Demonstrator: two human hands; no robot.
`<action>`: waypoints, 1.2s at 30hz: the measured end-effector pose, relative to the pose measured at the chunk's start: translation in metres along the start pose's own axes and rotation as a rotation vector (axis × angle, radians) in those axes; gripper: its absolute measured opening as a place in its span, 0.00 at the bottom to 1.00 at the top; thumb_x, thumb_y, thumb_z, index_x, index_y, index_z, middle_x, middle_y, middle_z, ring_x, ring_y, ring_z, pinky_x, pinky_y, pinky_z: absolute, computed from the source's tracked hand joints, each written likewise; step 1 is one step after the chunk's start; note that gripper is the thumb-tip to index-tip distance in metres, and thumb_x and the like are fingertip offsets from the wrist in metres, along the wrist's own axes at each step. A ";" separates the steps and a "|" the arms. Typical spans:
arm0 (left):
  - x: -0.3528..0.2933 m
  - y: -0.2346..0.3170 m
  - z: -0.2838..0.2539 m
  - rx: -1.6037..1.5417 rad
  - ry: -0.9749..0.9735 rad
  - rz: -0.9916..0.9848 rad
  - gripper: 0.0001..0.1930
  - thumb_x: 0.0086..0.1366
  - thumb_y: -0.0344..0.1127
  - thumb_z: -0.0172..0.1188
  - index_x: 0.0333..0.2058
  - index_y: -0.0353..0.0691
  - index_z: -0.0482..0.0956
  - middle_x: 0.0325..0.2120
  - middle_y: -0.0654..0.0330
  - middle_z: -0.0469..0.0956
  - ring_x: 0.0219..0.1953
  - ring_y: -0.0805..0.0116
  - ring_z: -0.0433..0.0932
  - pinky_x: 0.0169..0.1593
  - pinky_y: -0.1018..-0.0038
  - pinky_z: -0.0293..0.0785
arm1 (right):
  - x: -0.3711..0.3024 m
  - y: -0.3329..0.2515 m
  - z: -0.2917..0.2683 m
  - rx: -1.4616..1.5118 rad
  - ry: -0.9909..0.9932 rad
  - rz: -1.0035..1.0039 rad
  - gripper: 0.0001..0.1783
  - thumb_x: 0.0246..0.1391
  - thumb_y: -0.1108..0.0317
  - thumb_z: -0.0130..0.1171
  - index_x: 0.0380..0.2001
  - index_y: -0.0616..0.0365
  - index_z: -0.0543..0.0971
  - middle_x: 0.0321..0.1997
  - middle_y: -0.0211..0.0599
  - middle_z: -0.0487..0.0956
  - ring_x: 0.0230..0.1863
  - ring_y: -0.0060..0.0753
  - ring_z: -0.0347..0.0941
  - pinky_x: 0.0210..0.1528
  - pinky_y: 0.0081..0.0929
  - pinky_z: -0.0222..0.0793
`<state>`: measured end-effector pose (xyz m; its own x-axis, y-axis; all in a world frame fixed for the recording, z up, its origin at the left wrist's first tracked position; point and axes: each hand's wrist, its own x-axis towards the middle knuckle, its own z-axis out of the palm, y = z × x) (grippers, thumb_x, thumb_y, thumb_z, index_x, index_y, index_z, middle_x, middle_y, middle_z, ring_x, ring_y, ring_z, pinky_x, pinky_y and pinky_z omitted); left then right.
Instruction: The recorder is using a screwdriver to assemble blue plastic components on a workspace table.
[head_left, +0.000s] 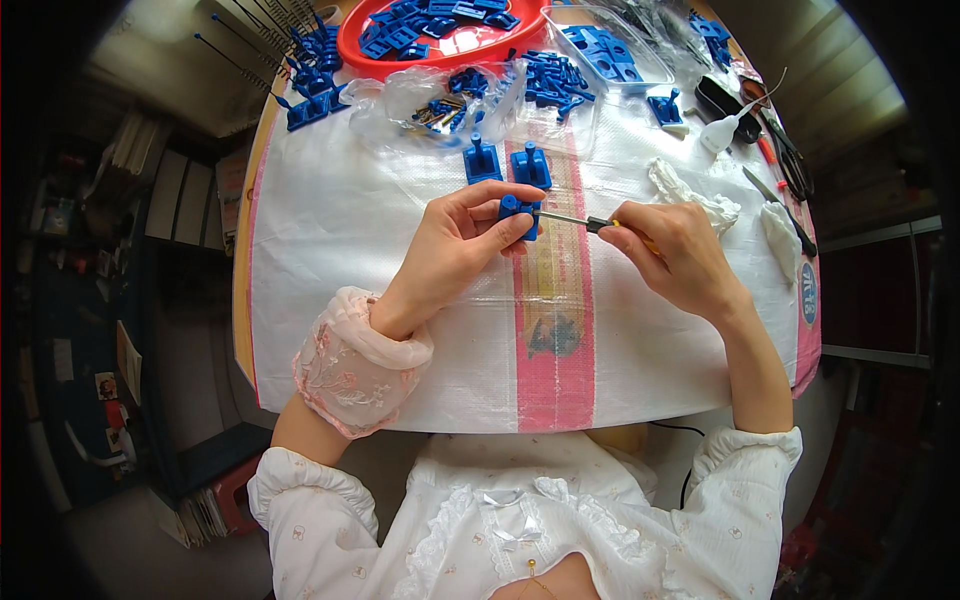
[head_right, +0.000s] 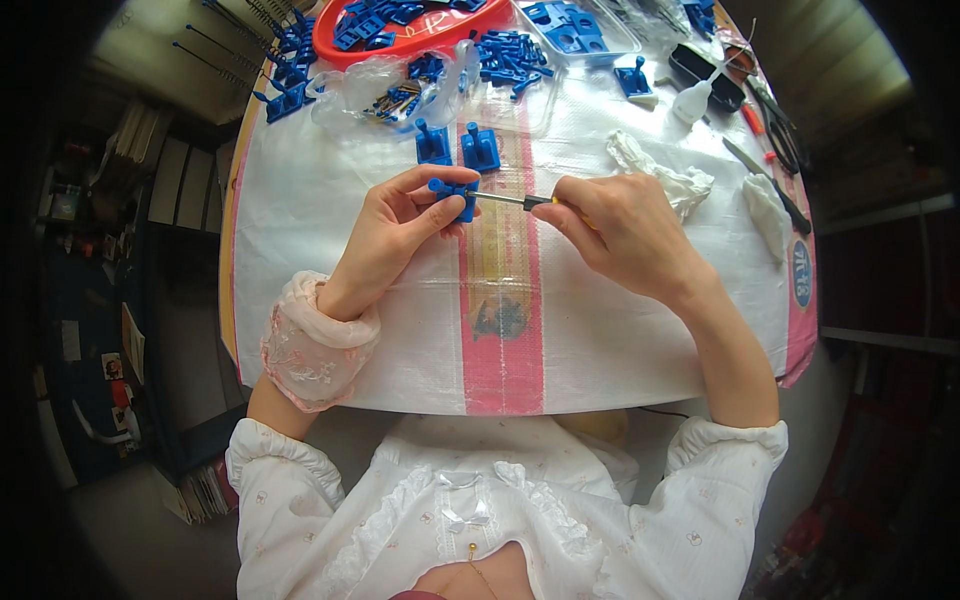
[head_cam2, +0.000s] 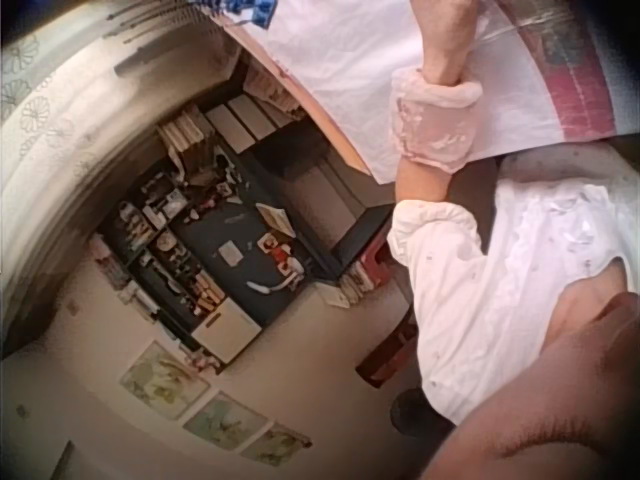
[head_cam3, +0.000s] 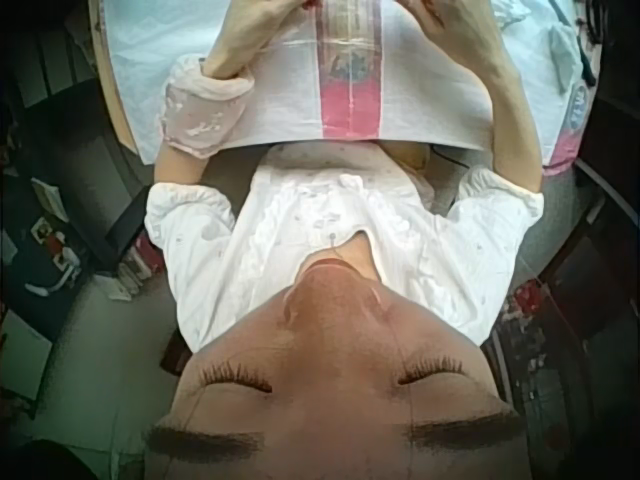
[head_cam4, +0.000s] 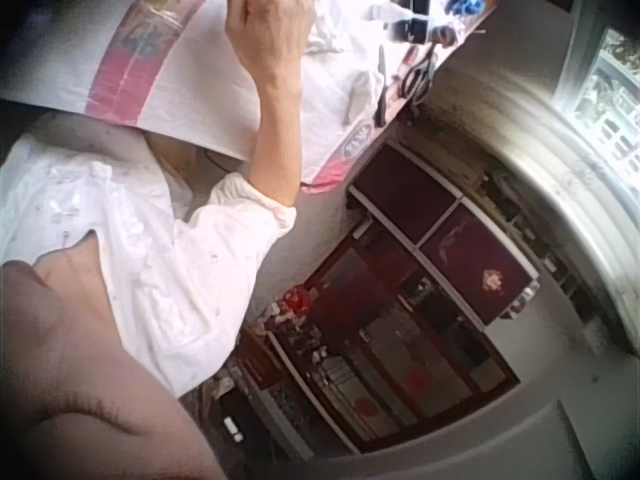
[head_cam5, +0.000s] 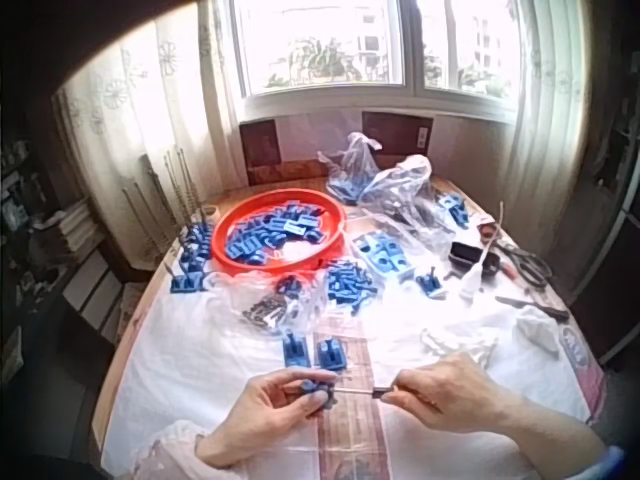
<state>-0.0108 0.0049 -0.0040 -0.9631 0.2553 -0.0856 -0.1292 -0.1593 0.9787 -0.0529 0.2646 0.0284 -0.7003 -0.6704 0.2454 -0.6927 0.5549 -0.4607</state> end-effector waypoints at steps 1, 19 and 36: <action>0.000 0.000 0.000 -0.003 -0.001 0.011 0.15 0.68 0.30 0.63 0.53 0.38 0.80 0.38 0.61 0.84 0.39 0.80 0.80 0.42 0.83 0.77 | 0.000 0.000 0.001 0.028 -0.003 0.000 0.14 0.61 0.63 0.61 0.25 0.60 0.77 0.15 0.42 0.72 0.17 0.42 0.69 0.23 0.36 0.61; 0.000 -0.004 -0.001 0.002 -0.030 0.058 0.14 0.67 0.30 0.64 0.51 0.37 0.81 0.37 0.61 0.84 0.36 0.80 0.80 0.41 0.84 0.78 | 0.002 -0.002 0.000 0.040 0.060 -0.054 0.09 0.55 0.68 0.68 0.34 0.61 0.80 0.26 0.37 0.79 0.27 0.36 0.79 0.30 0.30 0.71; 0.001 -0.002 -0.002 -0.057 0.028 0.003 0.15 0.68 0.34 0.64 0.52 0.39 0.81 0.36 0.61 0.85 0.37 0.80 0.81 0.41 0.84 0.78 | 0.003 -0.003 -0.005 -0.303 0.315 -0.239 0.15 0.44 0.61 0.77 0.30 0.56 0.82 0.24 0.30 0.78 0.21 0.27 0.75 0.22 0.25 0.67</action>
<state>-0.0121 0.0033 -0.0063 -0.9697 0.2278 -0.0886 -0.1388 -0.2145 0.9668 -0.0540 0.2633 0.0343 -0.5018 -0.6409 0.5810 -0.8263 0.5537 -0.1028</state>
